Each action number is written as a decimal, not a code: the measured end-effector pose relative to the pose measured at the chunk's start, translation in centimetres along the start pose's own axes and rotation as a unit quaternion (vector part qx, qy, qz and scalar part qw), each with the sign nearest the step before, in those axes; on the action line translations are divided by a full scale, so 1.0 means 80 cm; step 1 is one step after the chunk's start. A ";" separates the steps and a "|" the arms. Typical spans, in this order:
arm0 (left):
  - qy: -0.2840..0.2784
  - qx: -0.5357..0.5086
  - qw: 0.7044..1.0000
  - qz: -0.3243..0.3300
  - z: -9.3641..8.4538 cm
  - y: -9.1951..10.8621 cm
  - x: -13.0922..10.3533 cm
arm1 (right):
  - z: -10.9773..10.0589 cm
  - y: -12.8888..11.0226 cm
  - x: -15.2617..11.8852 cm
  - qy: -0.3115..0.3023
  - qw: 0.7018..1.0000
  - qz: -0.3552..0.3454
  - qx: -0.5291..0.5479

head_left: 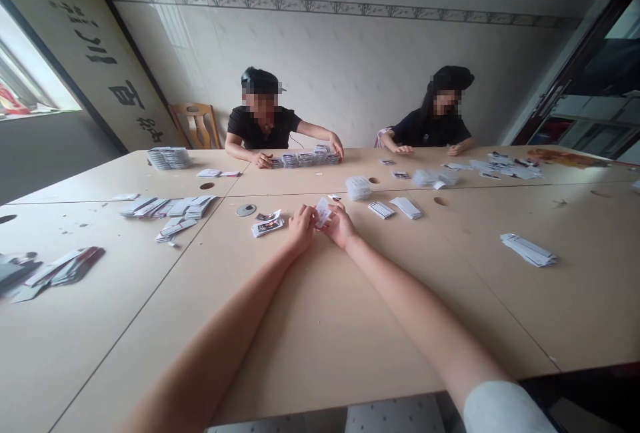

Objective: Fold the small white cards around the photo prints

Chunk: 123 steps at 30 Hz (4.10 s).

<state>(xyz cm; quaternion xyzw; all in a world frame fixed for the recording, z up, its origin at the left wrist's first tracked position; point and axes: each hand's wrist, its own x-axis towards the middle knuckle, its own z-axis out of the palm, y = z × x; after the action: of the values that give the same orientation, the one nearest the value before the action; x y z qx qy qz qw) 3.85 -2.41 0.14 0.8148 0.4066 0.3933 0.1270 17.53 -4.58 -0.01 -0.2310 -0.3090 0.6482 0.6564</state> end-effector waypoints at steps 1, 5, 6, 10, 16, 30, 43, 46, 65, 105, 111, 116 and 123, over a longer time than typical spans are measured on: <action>0.001 -0.002 1.000 0.000 0.000 0.000 0.000 | 0.000 0.000 0.000 -0.001 1.000 0.000 0.001; 0.006 -0.015 1.000 0.000 -0.001 0.001 -0.001 | -0.002 0.002 0.002 0.001 1.000 -0.001 0.006; 0.007 -0.019 1.000 0.002 -0.002 0.001 -0.001 | -0.003 0.002 0.003 0.002 1.000 -0.001 0.008; 0.010 -0.026 1.000 0.000 -0.002 0.001 -0.001 | -0.003 0.002 0.003 -0.001 1.000 0.001 0.017; 0.020 -0.030 0.999 -0.006 -0.001 -0.002 0.000 | -0.002 0.002 0.003 0.000 1.000 0.004 0.024; 0.013 -0.028 0.999 -0.014 -0.003 -0.001 0.002 | 0.000 0.000 0.002 0.008 1.000 0.012 0.021; 0.011 -0.026 1.000 0.002 -0.003 0.001 0.002 | -0.004 0.001 0.004 -0.003 1.000 0.009 0.014; 0.019 -0.026 0.999 -0.001 -0.002 -0.001 0.002 | -0.005 0.001 0.005 0.001 1.000 0.013 0.024; 0.173 -0.037 0.983 -0.047 -0.012 0.002 0.003 | 0.000 -0.010 -0.001 -0.028 0.996 0.048 0.075; 0.125 -0.033 0.991 -0.037 -0.012 -0.002 0.004 | -0.003 -0.006 0.006 0.014 0.996 0.040 0.084; 0.109 -0.002 0.994 -0.019 -0.008 -0.007 0.005 | -0.004 -0.005 0.006 0.019 0.996 0.035 0.082; 0.102 0.002 0.995 -0.022 -0.006 -0.011 0.005 | -0.003 -0.005 0.007 0.017 0.996 0.039 0.079; 0.115 -0.001 0.993 -0.026 -0.006 -0.011 0.006 | -0.007 -0.001 0.011 0.003 0.997 0.036 0.066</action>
<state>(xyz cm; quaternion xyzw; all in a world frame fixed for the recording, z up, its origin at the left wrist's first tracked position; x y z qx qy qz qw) 3.20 -1.56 0.24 0.7531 0.4390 0.4817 0.0899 17.96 -3.66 -0.30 -0.2001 -0.2547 0.6897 0.6476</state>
